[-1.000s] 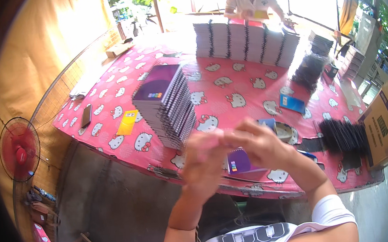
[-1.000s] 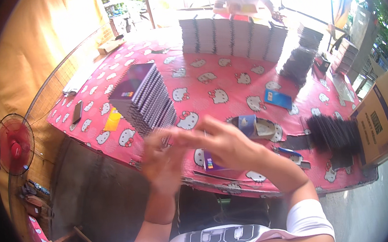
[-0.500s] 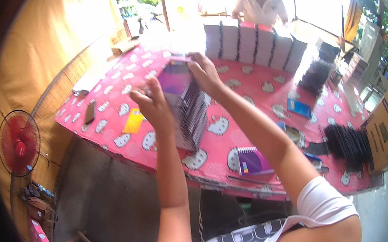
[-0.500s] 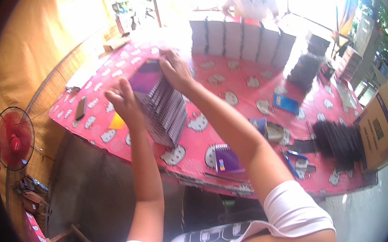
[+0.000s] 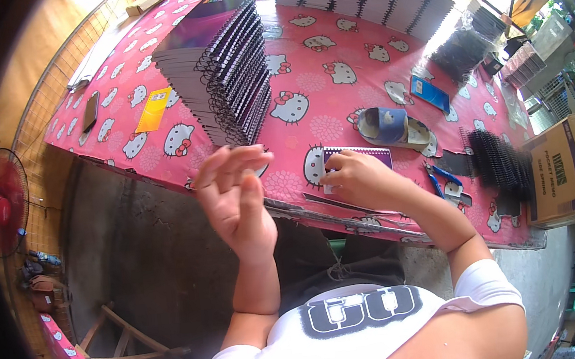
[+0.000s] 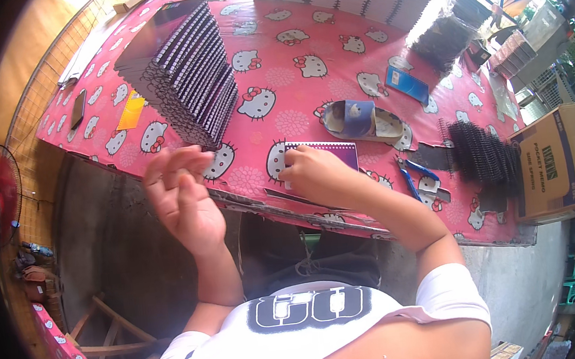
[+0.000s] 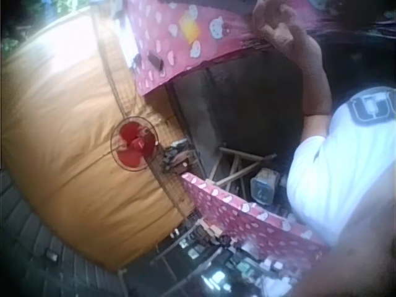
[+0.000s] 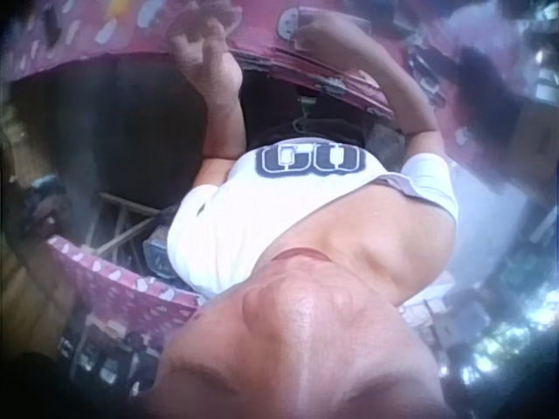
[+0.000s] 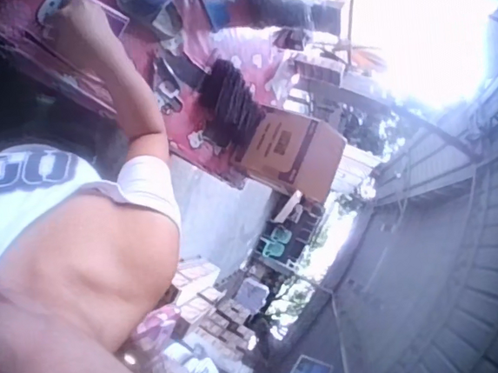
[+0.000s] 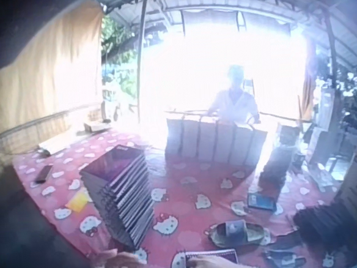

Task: The person manually assembles notebooks by sliding spiral bindings through pre-punched holes in paper stacks and covers, then uses a blue hand tool to crimp the ends of the wire bindings.

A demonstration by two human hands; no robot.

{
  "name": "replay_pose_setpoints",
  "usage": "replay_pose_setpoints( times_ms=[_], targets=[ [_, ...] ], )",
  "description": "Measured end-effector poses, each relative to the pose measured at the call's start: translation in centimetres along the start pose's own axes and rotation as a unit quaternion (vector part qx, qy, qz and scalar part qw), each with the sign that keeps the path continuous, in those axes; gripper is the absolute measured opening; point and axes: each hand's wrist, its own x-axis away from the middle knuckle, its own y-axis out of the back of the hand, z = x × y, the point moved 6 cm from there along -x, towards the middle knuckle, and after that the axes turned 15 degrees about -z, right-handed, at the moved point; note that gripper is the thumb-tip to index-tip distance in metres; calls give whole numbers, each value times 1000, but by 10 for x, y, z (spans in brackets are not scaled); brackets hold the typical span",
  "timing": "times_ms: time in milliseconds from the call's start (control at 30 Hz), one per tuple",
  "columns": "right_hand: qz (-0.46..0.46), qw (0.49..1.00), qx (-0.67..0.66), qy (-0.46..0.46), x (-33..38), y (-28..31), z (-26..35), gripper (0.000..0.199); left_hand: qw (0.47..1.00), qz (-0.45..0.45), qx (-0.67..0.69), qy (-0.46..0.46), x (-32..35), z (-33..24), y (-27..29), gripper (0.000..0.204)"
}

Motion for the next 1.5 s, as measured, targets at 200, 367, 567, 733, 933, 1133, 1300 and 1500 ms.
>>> replay_pose_setpoints(
  times_ms=[200, 367, 567, 733, 933, 1133, 1300, 1500],
  targets=[
    [-1, 999, -48, 16, -4, 7, -2, 26, 993, 1, -24, 112, 20, 20, 0, 36],
    [-12, 999, -5, 40, -3, 7, 1, 18, 985, 4, -17, 174, 27, 32, -3, 33],
    [-24, 998, 35, 54, -2, 6, 3, 21, 977, -4, -15, 212, 33, 40, -2, 31],
    [-47, 997, 31, 53, 2, 1, 4, 19, 973, -14, -27, 228, 37, 40, 1, 31],
    [-15, 996, -74, 36, -3, 11, -3, 22, 968, -15, -41, 245, 41, 44, 6, 31],
    [-16, 997, -68, 27, -3, 8, -8, 22, 962, -19, -61, 266, 46, 54, 5, 31],
    [-168, 971, -153, -79, 8, 41, -25, 27, 920, 42, -49, 387, 58, 74, 1, 38],
    [-365, 893, -216, -151, 50, 58, -24, 32, 807, 59, -12, 588, 73, 126, -43, 50]
  ],
)
